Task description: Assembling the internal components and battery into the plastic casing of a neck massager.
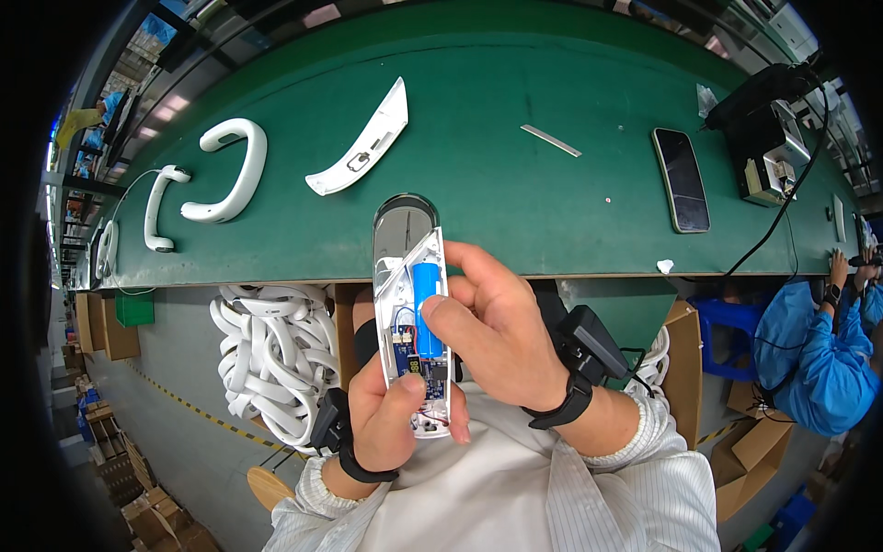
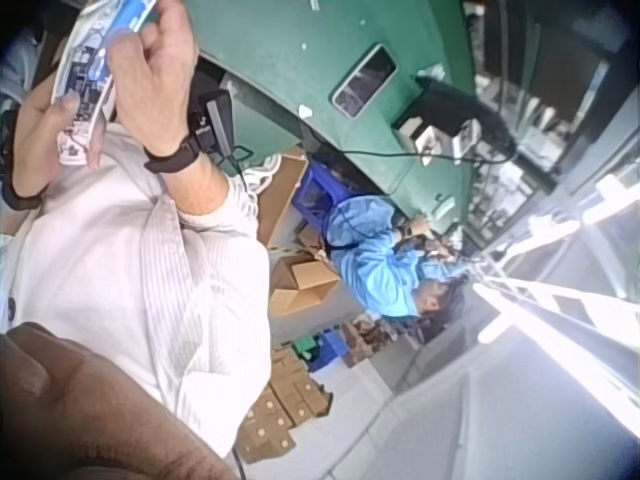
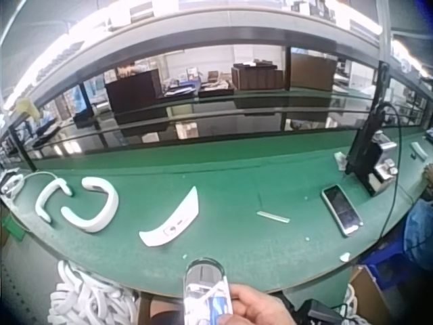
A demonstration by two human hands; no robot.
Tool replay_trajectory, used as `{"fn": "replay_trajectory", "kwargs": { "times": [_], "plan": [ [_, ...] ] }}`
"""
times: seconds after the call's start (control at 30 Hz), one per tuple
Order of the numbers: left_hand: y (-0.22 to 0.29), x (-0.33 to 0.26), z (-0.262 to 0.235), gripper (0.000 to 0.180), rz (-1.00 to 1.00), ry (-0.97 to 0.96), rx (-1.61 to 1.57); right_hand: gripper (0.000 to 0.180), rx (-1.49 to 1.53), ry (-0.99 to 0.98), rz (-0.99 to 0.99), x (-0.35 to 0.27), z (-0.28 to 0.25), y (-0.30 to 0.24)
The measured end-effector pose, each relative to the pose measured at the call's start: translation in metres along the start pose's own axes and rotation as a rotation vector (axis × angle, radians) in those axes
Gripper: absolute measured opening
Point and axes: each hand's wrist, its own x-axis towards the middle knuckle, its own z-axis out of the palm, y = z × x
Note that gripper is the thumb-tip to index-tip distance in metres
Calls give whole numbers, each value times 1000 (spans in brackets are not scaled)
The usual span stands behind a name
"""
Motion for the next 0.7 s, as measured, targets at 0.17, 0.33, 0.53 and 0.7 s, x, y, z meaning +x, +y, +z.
{"fn": "replay_trajectory", "kwargs": {
  "times": [0.17, 0.33, 0.53, 0.7],
  "plan": [
    [1, 0, 0, 24, -20, 14, 9, 42, 7, -11, 3, 0, -2, 1],
    [1, 0, 0, 24, -23, 26, 4, 41, 28, -9, 3, 0, -2, 2],
    [2, 1, 0, 24, -29, 34, 12, 41, 40, 1, 6, 0, -1, 2],
    [0, 1, -2, 25, -26, 24, 16, 41, 41, 8, 13, 0, -1, 1]
  ]
}}
